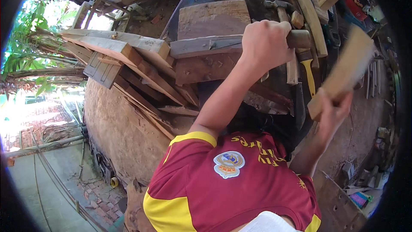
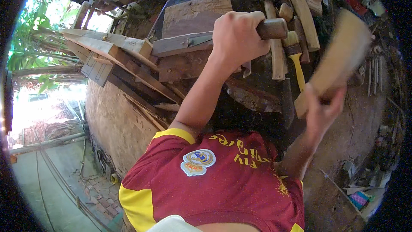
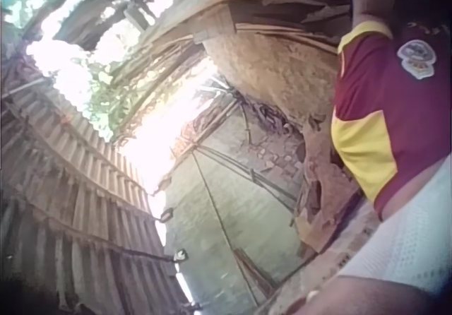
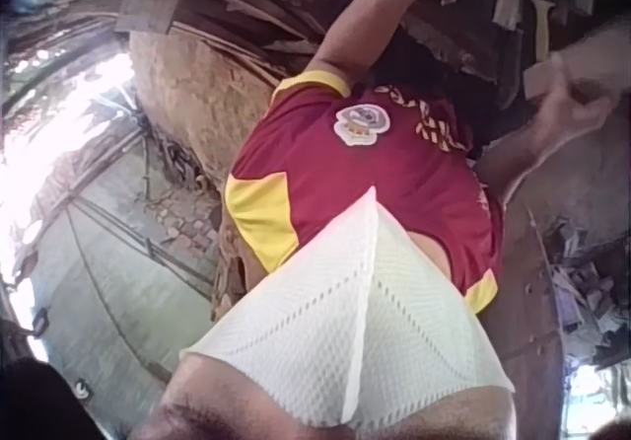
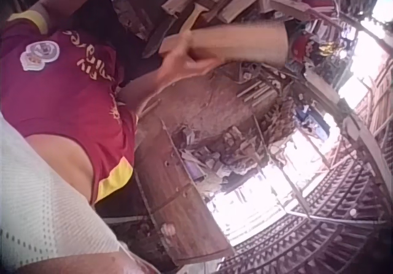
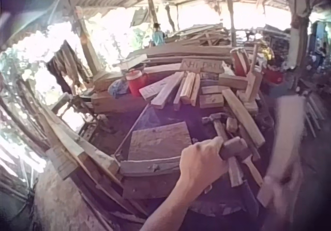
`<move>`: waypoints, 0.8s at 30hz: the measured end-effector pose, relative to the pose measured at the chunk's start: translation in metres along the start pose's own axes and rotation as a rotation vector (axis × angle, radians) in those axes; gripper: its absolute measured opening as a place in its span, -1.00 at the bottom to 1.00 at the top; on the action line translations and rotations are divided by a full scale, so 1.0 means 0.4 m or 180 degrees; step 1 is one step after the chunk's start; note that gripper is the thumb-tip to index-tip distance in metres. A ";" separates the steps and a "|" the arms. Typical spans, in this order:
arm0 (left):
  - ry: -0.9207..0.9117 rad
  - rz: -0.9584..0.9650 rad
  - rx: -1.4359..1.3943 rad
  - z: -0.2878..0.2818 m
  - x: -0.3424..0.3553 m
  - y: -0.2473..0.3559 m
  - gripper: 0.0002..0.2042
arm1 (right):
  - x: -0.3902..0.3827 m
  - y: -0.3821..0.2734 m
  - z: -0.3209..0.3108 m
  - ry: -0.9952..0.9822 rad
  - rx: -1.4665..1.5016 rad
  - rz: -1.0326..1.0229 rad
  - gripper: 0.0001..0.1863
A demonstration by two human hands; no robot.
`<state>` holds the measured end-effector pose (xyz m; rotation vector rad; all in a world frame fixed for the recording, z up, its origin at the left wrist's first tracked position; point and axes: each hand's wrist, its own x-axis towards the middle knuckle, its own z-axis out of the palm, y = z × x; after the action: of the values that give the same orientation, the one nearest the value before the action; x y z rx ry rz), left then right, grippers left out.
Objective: The person uses a chisel and a wooden mallet to shape a small rectangular block of wood. They repeatedly strike the chisel to shave off thin layers of wood, rotating the block to work on different sides. The person holds the wood in their left hand and the chisel in their right hand, striking the chisel's handle with the mallet.
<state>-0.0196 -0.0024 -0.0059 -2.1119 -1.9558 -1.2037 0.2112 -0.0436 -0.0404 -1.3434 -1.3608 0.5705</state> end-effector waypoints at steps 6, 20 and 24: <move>-0.0008 -0.0053 0.0097 -0.003 0.012 0.006 -0.80 | -0.029 0.024 0.036 0.0170 -0.0429 -0.0401 -0.30; -0.0156 0.0486 -0.0550 -0.062 -0.043 0.060 -0.77 | -0.068 0.018 0.025 -0.0258 0.0558 0.0384 -0.28; 0.0037 0.0425 -0.0515 -0.052 -0.031 0.023 -0.76 | -0.074 0.028 0.020 -0.0197 0.0494 0.0470 -0.26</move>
<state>-0.0212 -0.0251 0.0065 -2.2625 -1.7348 -1.3873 0.2016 -0.0652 -0.0632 -1.3152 -1.2463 0.8069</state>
